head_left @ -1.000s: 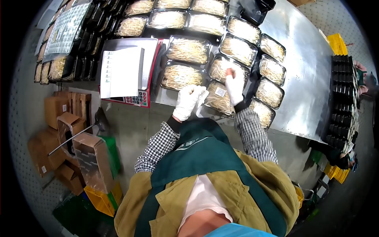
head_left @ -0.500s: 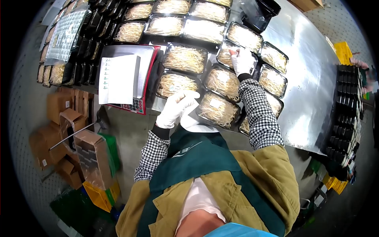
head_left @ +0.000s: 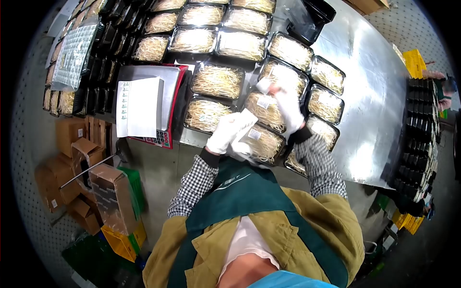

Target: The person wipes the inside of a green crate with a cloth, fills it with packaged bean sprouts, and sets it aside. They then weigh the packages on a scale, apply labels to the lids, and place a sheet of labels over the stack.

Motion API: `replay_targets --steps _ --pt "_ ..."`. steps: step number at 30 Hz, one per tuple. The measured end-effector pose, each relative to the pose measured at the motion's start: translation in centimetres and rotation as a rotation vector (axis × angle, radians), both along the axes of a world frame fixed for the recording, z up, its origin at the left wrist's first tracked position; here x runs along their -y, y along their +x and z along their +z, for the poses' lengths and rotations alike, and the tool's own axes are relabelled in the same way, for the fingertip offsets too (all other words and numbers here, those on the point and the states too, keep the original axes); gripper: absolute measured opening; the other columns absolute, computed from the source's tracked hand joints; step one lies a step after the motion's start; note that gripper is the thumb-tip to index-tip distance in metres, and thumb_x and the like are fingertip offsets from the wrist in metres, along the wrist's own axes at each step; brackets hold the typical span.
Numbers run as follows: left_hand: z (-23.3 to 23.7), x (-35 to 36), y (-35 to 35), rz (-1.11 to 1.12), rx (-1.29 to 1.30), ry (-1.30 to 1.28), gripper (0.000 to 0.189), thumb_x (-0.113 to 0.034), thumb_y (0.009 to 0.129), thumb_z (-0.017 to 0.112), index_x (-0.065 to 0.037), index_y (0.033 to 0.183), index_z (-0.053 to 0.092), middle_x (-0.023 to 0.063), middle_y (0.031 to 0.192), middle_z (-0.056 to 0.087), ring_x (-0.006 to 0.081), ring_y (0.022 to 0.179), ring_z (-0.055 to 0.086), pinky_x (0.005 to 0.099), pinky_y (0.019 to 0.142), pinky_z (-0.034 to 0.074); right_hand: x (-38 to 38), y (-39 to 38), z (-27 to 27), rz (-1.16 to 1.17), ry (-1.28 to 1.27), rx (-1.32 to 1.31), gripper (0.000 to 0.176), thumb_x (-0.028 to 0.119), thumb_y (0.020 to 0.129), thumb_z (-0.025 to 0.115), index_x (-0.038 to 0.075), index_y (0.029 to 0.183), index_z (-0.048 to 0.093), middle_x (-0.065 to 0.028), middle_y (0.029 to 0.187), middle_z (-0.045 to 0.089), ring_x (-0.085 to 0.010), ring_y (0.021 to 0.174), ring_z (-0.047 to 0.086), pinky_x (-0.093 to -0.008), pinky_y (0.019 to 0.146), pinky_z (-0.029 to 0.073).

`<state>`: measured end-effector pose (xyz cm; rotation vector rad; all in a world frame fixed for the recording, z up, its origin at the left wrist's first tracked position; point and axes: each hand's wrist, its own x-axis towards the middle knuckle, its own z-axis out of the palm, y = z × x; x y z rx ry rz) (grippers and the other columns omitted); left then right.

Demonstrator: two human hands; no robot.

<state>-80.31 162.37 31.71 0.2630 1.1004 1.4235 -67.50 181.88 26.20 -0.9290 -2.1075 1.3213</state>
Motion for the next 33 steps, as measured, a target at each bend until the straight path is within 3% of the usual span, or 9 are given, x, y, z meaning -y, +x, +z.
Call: replay_targets --steps 1,8,13,20,22,25,29,31,33 --pt "-0.7 0.5 -0.2 -0.014 -0.053 -0.018 0.022 -0.011 0.086 0.061 0.003 0.103 0.061 0.0049 0.095 0.064 0.0096 0.089 0.059 0.0223 0.078 0.048 -3.1 -2.1 2.8 -0.08 0.041 -0.156 0.013 0.009 0.083 0.055 0.001 0.085 0.065 -0.0091 0.083 0.066 -0.0138 0.076 0.058 -0.0272 0.073 0.045" --pt "3.0 5.3 -4.3 0.146 -0.098 -0.017 0.033 -0.002 0.083 0.058 0.002 0.116 0.055 0.006 0.09 0.062 0.0101 0.078 0.059 0.0224 0.071 0.047 -16.3 -8.3 -4.6 -0.472 0.712 0.796 0.047 0.057 0.075 0.06 0.011 0.082 0.065 -0.0131 0.087 0.062 -0.0311 0.086 0.061 -0.0422 0.072 0.047" --pt "0.6 5.3 -4.5 0.288 -0.239 -0.012 0.015 0.0 0.083 0.057 0.002 0.098 0.061 0.0099 0.091 0.063 0.0144 0.078 0.061 0.0252 0.07 0.049 -16.5 -7.3 -6.7 -0.582 0.684 0.38 0.025 0.016 0.079 0.061 0.004 0.101 0.057 -0.0164 0.09 0.063 -0.0294 0.083 0.062 -0.0386 0.073 0.048" --pt "-0.4 2.2 -2.1 0.329 -0.221 -0.08 0.019 -0.018 0.087 0.063 0.0 0.092 0.065 0.002 0.079 0.063 0.007 0.064 0.056 0.0192 0.056 0.044 7.9 -4.0 5.9 0.392 -0.484 -0.012 0.018 0.016 0.084 0.06 0.001 0.092 0.065 -0.0027 0.08 0.063 -0.0108 0.074 0.055 -0.0252 0.07 0.044" --pt "-2.3 3.7 -2.3 0.179 -0.371 -0.039 0.023 -0.023 0.087 0.065 0.0 0.088 0.065 0.0001 0.077 0.061 0.005 0.059 0.051 0.0202 0.052 0.042 10.7 -2.3 3.7 0.113 -0.538 0.03 0.016 0.014 0.084 0.061 0.001 0.092 0.066 -0.0025 0.082 0.064 -0.0092 0.078 0.055 -0.0239 0.072 0.044" --pt "-2.0 7.3 -2.9 0.035 0.07 -0.03 0.019 -0.019 0.086 0.066 0.0 0.089 0.065 -0.0001 0.081 0.063 0.0054 0.069 0.057 0.0191 0.059 0.046 10.9 -2.0 6.3 -0.186 -0.645 -0.003 0.02 0.017 0.087 0.06 0.001 0.097 0.065 -0.0007 0.083 0.063 -0.0073 0.075 0.054 -0.0221 0.069 0.043" --pt "-1.2 11.9 -5.4 0.184 -0.028 -0.034 0.017 -0.017 0.085 0.066 0.0 0.088 0.065 -0.0005 0.079 0.063 0.0044 0.071 0.058 0.0185 0.061 0.046 16.8 -4.2 6.3 0.136 -0.927 0.009 0.022 0.02 0.087 0.057 0.002 0.098 0.065 0.0015 0.086 0.063 -0.0064 0.075 0.052 -0.0205 0.071 0.042" --pt "-1.0 13.6 -7.0 0.105 -0.207 -0.078 0.019 -0.02 0.085 0.067 -0.001 0.082 0.065 -0.0021 0.073 0.062 0.0037 0.066 0.054 0.0187 0.057 0.043 20.6 -7.5 8.7 0.077 -0.962 0.239 0.02 0.019 0.087 0.061 0.002 0.095 0.066 0.0005 0.084 0.063 -0.0059 0.075 0.054 -0.0212 0.068 0.044" --pt "-1.2 15.2 -7.7 0.081 -0.299 -0.091 0.022 -0.022 0.084 0.068 -0.002 0.079 0.064 -0.0028 0.071 0.061 0.0037 0.063 0.052 0.0197 0.056 0.041 22.4 -8.5 6.8 0.067 -0.999 0.028 0.019 0.018 0.086 0.062 0.001 0.093 0.066 0.0002 0.084 0.063 -0.0057 0.075 0.054 -0.0212 0.066 0.044"
